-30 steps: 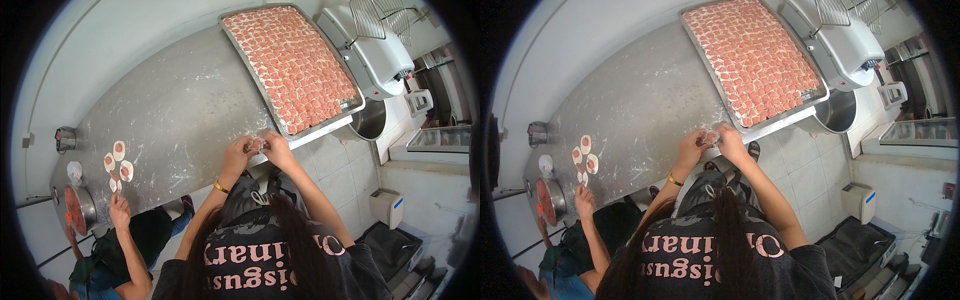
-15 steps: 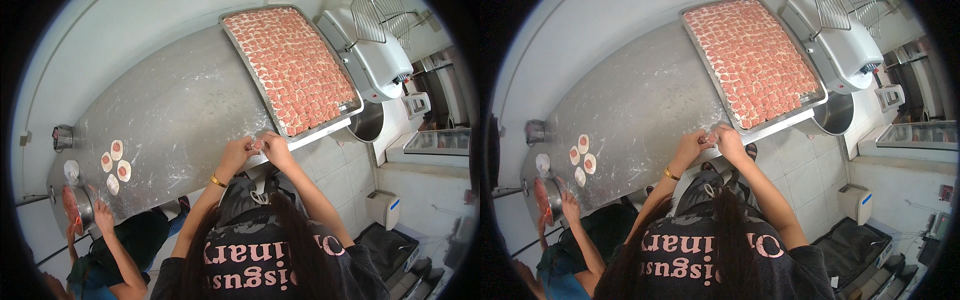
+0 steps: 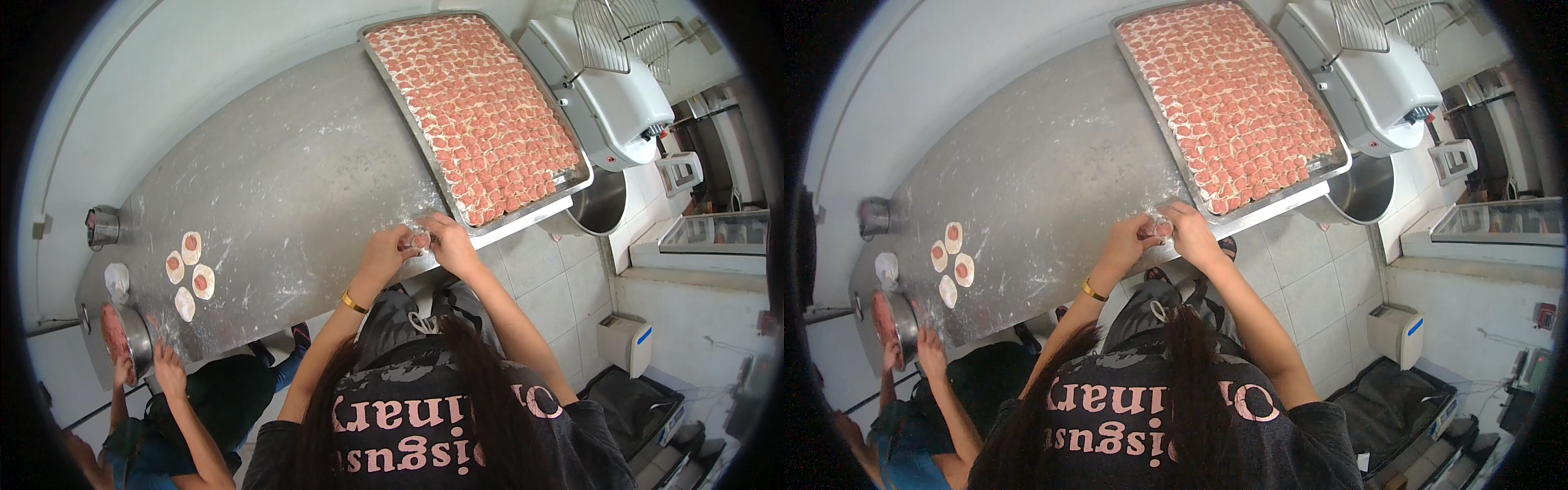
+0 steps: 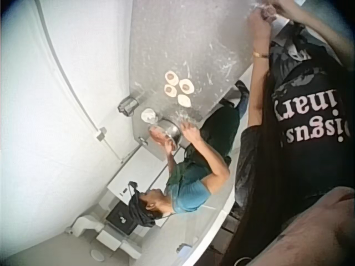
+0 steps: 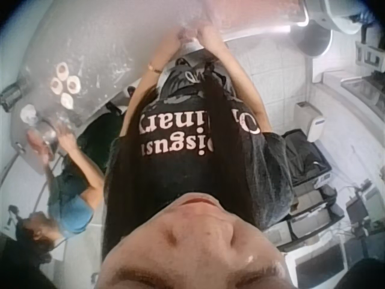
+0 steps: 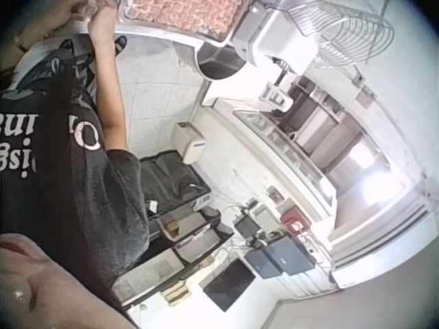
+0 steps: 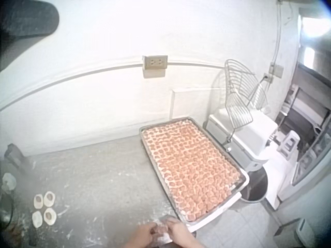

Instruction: The person places a small amount of filling onto round dough discs, folds them in half, and pinches the edges to seal. The finished dumplings are placed in neat rows on a large metal tray. Another person works alongside, performing the same task.

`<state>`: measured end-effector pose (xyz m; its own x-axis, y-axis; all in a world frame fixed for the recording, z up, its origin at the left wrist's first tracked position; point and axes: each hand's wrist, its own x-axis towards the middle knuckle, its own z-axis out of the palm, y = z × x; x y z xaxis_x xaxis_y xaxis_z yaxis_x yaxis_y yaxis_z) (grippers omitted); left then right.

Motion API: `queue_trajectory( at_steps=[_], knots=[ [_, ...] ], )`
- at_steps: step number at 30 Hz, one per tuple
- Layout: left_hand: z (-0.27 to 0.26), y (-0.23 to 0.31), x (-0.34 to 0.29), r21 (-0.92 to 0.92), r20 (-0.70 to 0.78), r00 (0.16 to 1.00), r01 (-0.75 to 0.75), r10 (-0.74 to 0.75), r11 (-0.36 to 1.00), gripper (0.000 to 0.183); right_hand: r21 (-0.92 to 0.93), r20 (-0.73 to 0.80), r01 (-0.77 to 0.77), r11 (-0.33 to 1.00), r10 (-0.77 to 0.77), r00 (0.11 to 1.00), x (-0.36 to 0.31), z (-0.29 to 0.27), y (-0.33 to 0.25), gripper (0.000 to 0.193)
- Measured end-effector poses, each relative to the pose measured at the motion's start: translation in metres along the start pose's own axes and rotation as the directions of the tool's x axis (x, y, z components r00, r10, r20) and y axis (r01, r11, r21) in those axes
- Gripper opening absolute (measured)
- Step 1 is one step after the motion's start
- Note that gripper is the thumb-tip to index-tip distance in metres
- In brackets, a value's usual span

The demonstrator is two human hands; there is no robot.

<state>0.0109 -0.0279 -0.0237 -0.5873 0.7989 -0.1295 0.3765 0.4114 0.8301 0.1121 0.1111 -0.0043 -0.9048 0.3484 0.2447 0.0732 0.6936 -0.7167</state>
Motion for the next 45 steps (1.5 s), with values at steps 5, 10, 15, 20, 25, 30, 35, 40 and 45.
queue_trajectory(
  at_steps=[5, 10, 15, 20, 25, 30, 35, 40, 45],
  knots=[
    [0.002, 0.002, 0.000, -0.107, -0.035, 0.999, -0.011, 0.007, 0.994, 0.029, -0.016, 0.142, -0.121, 0.992, 0.122, 0.982, 0.000, 0.000, 0.000, 0.036],
    [0.000, 0.000, 0.001, -0.007, -0.051, 0.998, -0.030, 0.030, 1.000, 0.028, -0.022, 0.052, -0.063, 0.998, 0.064, 0.997, -0.001, 0.003, 0.001, 0.036],
    [0.001, -0.002, 0.001, 0.047, -0.047, 0.997, -0.054, 0.057, 0.997, 0.029, -0.027, 0.138, -0.092, 0.995, 0.095, 0.986, 0.000, 0.001, 0.001, 0.039],
    [0.001, -0.007, -0.001, -0.031, -0.061, 0.998, -0.036, 0.035, 0.999, 0.030, 0.005, 0.131, -0.051, 0.999, 0.050, 0.990, -0.001, -0.001, 0.004, 0.032],
    [0.000, -0.007, -0.003, 0.012, -0.048, 0.999, -0.014, 0.015, 1.000, 0.028, -0.049, 0.220, -0.063, 0.997, 0.073, 0.973, 0.000, 0.008, 0.005, 0.019],
    [-0.008, -0.003, -0.010, -0.167, -0.011, 0.995, 0.092, -0.095, 0.982, 0.019, -0.027, 0.261, -0.100, 0.995, 0.104, 0.960, 0.004, 0.004, 0.001, 0.017],
    [-0.027, -0.010, -0.008, -0.263, -0.104, 0.977, 0.156, -0.188, 0.952, 0.018, 0.197, 0.022, -0.187, 0.962, 0.186, 0.982, 0.001, -0.076, 0.028, 0.032],
    [-0.036, 0.010, 0.004, -0.215, -0.206, 0.956, 0.162, -0.207, 0.963, 0.020, 0.077, -0.345, -0.455, 0.887, 0.452, 0.823, -0.004, -0.205, 0.105, 0.033],
    [-0.008, 0.094, 0.071, 0.255, -0.061, 0.934, -0.327, 0.353, 0.910, 0.034, 0.188, -0.392, -0.589, 0.786, 0.610, 0.689, -0.003, -0.261, 0.159, 0.038]
  ],
)
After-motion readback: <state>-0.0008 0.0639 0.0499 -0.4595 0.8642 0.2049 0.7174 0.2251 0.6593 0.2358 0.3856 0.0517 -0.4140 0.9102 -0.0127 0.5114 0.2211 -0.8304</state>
